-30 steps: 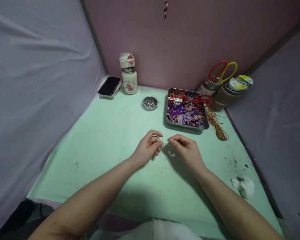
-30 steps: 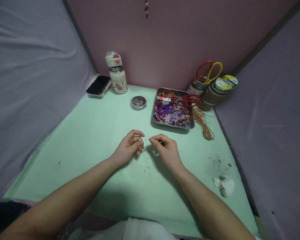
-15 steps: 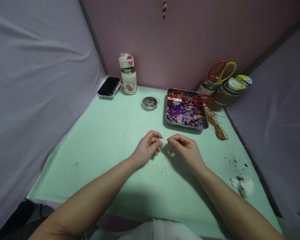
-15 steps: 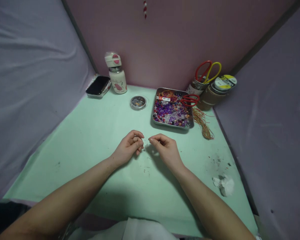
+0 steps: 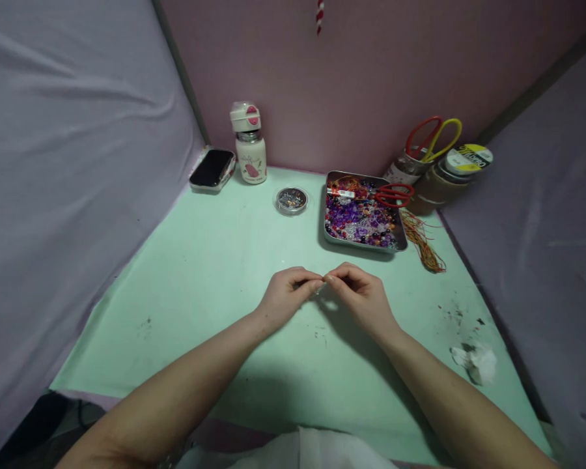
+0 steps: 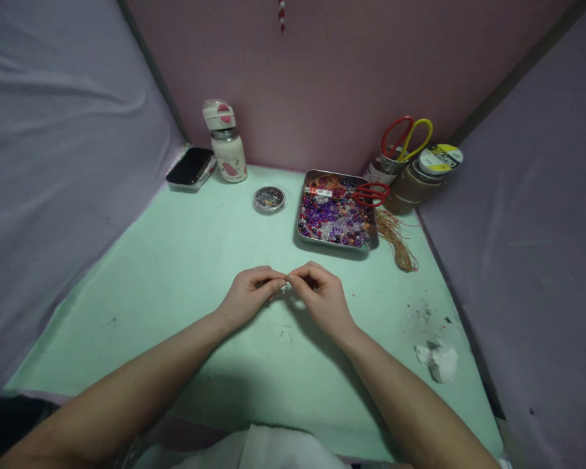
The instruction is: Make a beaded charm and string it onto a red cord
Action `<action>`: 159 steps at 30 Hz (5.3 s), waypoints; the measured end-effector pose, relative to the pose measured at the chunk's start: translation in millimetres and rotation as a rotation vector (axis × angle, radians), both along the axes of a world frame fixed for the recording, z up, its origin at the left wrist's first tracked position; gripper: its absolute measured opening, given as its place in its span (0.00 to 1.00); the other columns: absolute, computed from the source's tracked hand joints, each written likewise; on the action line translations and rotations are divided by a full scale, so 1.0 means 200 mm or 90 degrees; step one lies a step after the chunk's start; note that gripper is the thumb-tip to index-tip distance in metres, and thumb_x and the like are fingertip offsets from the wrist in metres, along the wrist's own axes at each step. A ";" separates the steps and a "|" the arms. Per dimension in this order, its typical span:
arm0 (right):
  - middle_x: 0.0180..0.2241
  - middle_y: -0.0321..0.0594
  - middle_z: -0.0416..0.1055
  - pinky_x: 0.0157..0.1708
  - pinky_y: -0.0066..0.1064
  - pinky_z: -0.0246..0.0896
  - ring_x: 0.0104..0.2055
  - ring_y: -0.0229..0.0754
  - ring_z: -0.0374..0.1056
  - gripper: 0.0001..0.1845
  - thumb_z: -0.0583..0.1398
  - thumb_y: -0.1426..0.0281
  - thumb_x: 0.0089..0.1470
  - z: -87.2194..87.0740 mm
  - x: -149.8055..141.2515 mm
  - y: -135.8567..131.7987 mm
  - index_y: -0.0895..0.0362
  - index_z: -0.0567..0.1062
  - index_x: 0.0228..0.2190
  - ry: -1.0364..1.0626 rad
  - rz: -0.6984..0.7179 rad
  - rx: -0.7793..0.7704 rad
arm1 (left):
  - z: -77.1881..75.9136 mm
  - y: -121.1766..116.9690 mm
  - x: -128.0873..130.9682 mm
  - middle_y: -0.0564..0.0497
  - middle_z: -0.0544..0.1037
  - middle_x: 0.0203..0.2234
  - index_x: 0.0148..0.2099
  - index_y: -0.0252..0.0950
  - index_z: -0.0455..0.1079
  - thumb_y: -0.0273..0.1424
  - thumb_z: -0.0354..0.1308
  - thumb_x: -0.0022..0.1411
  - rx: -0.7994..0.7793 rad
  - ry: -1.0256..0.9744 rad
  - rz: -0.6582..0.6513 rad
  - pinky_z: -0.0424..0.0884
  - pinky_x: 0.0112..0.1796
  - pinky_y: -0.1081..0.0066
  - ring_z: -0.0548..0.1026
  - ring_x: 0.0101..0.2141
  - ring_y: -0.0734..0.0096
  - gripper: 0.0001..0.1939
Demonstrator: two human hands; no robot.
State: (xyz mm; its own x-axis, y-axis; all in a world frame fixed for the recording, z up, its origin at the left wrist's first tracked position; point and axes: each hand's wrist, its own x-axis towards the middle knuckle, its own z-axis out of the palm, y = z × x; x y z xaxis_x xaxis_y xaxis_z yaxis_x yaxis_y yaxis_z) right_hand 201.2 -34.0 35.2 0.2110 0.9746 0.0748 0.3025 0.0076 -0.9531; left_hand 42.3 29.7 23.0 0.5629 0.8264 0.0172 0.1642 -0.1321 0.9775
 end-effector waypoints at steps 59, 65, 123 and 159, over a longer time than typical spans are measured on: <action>0.32 0.39 0.71 0.36 0.34 0.60 0.35 0.41 0.66 0.08 0.59 0.64 0.55 -0.05 -0.01 0.02 0.54 0.76 0.32 0.010 -0.028 0.036 | 0.00 0.00 0.01 0.57 0.63 0.16 0.34 0.33 0.74 0.41 0.58 0.55 -0.248 -0.048 -0.018 0.55 0.22 0.75 0.60 0.20 0.78 0.15; 0.32 0.39 0.71 0.36 0.34 0.60 0.36 0.41 0.66 0.08 0.59 0.64 0.55 -0.04 -0.01 0.01 0.54 0.77 0.33 0.004 -0.028 0.039 | 0.00 0.00 0.01 0.56 0.64 0.17 0.34 0.33 0.73 0.42 0.59 0.54 -0.247 -0.043 -0.017 0.56 0.22 0.75 0.60 0.20 0.78 0.15; 0.33 0.39 0.71 0.38 0.35 0.60 0.38 0.42 0.66 0.04 0.61 0.68 0.54 -0.08 -0.07 0.00 0.53 0.74 0.33 -0.042 0.106 0.072 | 0.05 0.02 -0.03 0.51 0.71 0.29 0.31 0.36 0.75 0.33 0.58 0.60 0.000 -0.151 -0.007 0.65 0.39 0.69 0.70 0.34 0.71 0.08; 0.29 0.43 0.78 0.30 0.32 0.68 0.27 0.37 0.73 0.12 0.68 0.66 0.43 -0.12 -0.13 0.02 0.59 0.78 0.31 0.428 0.074 -0.243 | 0.09 0.15 -0.08 0.58 0.71 0.25 0.34 0.35 0.70 0.25 0.60 0.58 -0.670 -0.580 0.235 0.70 0.50 0.59 0.71 0.28 0.81 0.02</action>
